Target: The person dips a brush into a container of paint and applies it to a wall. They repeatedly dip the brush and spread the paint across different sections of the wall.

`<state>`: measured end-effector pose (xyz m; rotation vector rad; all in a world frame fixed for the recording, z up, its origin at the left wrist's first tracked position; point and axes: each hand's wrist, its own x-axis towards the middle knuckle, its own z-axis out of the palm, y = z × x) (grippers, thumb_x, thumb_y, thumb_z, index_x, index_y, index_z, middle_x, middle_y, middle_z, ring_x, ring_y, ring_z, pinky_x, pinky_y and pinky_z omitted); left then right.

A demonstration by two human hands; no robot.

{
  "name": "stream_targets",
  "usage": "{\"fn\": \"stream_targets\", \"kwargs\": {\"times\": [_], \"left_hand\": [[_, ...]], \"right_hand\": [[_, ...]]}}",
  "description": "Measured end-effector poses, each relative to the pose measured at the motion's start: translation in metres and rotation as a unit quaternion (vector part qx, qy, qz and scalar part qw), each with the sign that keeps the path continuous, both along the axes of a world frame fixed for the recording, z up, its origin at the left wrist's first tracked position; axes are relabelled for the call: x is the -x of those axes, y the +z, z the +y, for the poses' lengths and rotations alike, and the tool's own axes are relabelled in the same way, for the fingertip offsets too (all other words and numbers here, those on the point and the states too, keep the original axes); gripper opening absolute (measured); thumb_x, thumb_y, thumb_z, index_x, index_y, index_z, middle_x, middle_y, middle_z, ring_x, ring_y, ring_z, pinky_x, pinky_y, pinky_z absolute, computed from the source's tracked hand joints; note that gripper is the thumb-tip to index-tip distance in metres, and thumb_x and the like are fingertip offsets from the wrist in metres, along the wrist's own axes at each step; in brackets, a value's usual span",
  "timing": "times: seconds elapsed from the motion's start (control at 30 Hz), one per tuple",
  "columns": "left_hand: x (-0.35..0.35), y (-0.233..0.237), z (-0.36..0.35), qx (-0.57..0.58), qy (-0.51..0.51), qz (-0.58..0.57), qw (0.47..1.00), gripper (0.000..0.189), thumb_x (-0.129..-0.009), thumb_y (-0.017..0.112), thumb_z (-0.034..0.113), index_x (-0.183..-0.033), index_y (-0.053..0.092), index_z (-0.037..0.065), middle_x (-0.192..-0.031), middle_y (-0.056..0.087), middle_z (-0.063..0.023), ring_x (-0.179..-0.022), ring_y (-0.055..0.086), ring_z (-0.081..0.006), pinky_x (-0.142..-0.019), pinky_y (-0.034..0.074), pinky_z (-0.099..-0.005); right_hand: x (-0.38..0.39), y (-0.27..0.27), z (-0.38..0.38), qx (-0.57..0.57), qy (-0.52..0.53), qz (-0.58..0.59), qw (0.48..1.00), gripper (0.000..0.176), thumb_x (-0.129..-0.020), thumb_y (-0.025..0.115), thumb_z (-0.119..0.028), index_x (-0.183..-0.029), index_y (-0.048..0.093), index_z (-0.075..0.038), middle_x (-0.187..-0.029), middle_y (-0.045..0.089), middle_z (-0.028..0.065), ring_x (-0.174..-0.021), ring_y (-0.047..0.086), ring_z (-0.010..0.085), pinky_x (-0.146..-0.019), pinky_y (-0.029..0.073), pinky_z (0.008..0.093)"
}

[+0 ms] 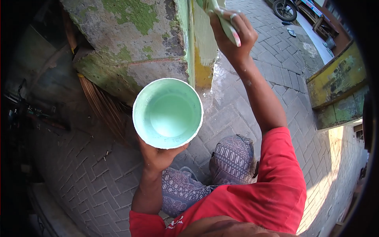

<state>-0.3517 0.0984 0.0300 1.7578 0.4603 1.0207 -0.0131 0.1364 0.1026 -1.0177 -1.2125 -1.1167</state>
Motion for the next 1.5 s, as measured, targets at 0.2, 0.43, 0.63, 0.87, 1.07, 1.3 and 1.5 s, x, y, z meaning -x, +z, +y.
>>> {"fn": "stream_targets", "kwargs": {"times": [0.2,0.43,0.63,0.87,1.07,1.3,1.5], "left_hand": [[-0.001,0.002,-0.001,0.015,0.003,0.002,1.0,0.065,-0.068,0.088,-0.01,-0.128,0.063,-0.005,-0.117,0.072,-0.0126,-0.106,0.07,-0.021,-0.094,0.057,-0.0361],[0.001,0.001,-0.006,0.044,0.023,0.023,0.998,0.056,-0.068,0.089,-0.008,-0.12,0.069,-0.002,-0.112,0.074,-0.0097,-0.103,0.071,-0.0196,-0.092,0.056,-0.0354],[0.002,0.005,-0.009,0.036,0.021,0.015,0.999,0.056,-0.067,0.09,-0.007,-0.119,0.069,-0.001,-0.112,0.074,-0.009,-0.102,0.071,-0.0193,-0.093,0.056,-0.0358],[0.011,0.003,-0.015,0.051,0.03,0.016,0.998,0.059,-0.066,0.091,-0.005,-0.12,0.069,0.0,-0.112,0.073,-0.0084,-0.101,0.07,-0.0197,-0.091,0.055,-0.035],[0.01,0.004,-0.02,-0.005,0.051,0.031,0.998,0.062,-0.066,0.092,-0.001,-0.123,0.068,0.0,-0.117,0.071,-0.0091,-0.105,0.068,-0.0221,-0.093,0.054,-0.0375],[0.011,0.005,-0.025,0.047,0.035,0.047,0.997,0.065,-0.068,0.091,0.0,-0.128,0.065,0.0,-0.121,0.07,-0.0105,-0.108,0.067,-0.0232,-0.094,0.053,-0.0378],[0.01,0.005,-0.018,-0.058,0.015,0.099,0.993,0.068,-0.068,0.091,0.0,-0.13,0.063,-0.002,-0.124,0.069,-0.0115,-0.11,0.067,-0.0238,-0.096,0.053,-0.0382]], "right_hand": [[-0.005,-0.018,0.012,0.098,-0.051,0.017,0.994,0.015,-0.082,0.084,-0.011,-0.088,0.071,-0.007,-0.081,0.07,0.0087,-0.066,0.071,0.0262,-0.057,0.056,0.0347],[0.0,-0.099,0.0,0.203,-0.048,0.052,0.977,0.015,-0.083,0.081,-0.01,-0.094,0.071,-0.009,-0.088,0.071,0.0075,-0.068,0.071,0.0282,-0.057,0.057,0.0374],[0.001,-0.169,-0.018,0.313,-0.047,0.104,0.943,0.015,-0.088,0.075,-0.016,-0.1,0.07,-0.01,-0.093,0.07,0.0074,-0.07,0.071,0.0307,-0.059,0.058,0.0418],[0.0,-0.095,-0.027,0.078,-0.015,0.053,0.995,0.016,-0.082,0.083,-0.008,-0.095,0.074,-0.01,-0.096,0.075,0.0073,-0.075,0.074,0.0231,-0.062,0.059,0.0332],[-0.015,-0.166,-0.005,0.185,-0.033,0.057,0.981,0.018,-0.083,0.077,-0.012,-0.1,0.074,-0.014,-0.105,0.074,0.0052,-0.075,0.073,0.0244,-0.062,0.059,0.0353],[-0.006,-0.305,-0.029,0.418,-0.023,0.108,0.902,0.021,-0.086,0.068,-0.014,-0.106,0.067,-0.013,-0.101,0.068,0.008,-0.081,0.073,0.0312,-0.068,0.059,0.0437],[-0.031,-0.261,-0.025,0.491,-0.026,0.124,0.862,0.018,-0.089,0.069,-0.019,-0.107,0.067,-0.015,-0.106,0.069,0.0098,-0.082,0.071,0.0363,-0.069,0.059,0.0477]]}}
